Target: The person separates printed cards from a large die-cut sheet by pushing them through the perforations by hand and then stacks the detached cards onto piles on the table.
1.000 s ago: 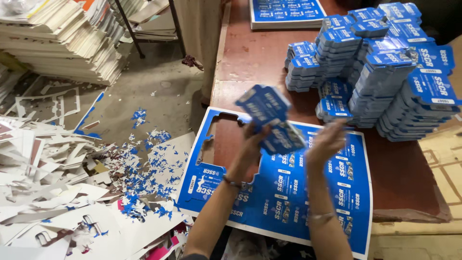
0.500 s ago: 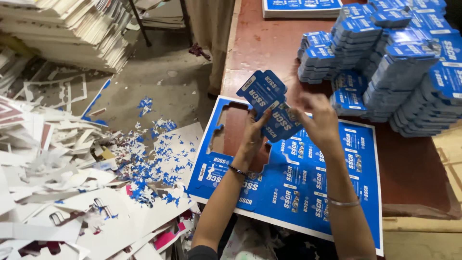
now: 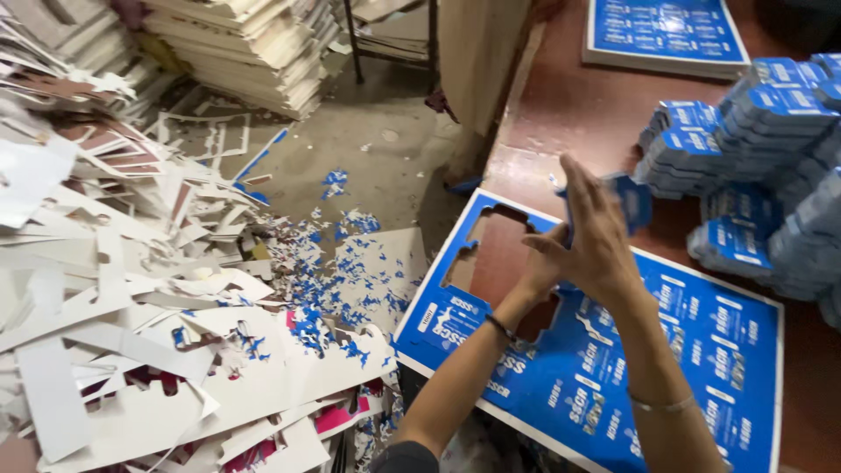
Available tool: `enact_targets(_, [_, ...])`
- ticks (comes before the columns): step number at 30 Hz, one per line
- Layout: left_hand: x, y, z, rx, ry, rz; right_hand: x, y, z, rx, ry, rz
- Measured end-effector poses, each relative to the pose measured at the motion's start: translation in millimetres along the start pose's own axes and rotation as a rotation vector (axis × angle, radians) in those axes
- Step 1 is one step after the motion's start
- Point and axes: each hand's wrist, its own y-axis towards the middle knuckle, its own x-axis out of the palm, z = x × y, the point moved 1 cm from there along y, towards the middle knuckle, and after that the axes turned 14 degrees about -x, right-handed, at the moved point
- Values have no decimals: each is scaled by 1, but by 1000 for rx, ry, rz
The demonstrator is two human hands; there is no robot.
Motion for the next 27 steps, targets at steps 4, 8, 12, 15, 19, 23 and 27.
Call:
enact_targets(4, [-7, -17, 22, 237, 613, 113, -15, 6, -24, -180, -551, -387])
enact_targets(8, [4, -27, 45, 421, 719, 88, -59, -35, -11, 32, -733, -585])
enact_targets(12, [7, -27, 49, 315, 548, 2, -87, -83, 3, 385, -667, -578])
enact_targets(15, [9, -21, 38, 317, 568, -8, -98, -103, 10, 504, -779, -689])
enact_targets(19, [18, -11, 18, 302, 507, -73, -90, -113, 15, 196, -848, -625])
enact_targets(23, [18, -11, 17, 342, 439, -107, -74, -120, 24, 281, -812, -540])
enact_targets(27, [18, -13, 28, 195, 245, 17, -59, -118, 26, 333, -619, -211])
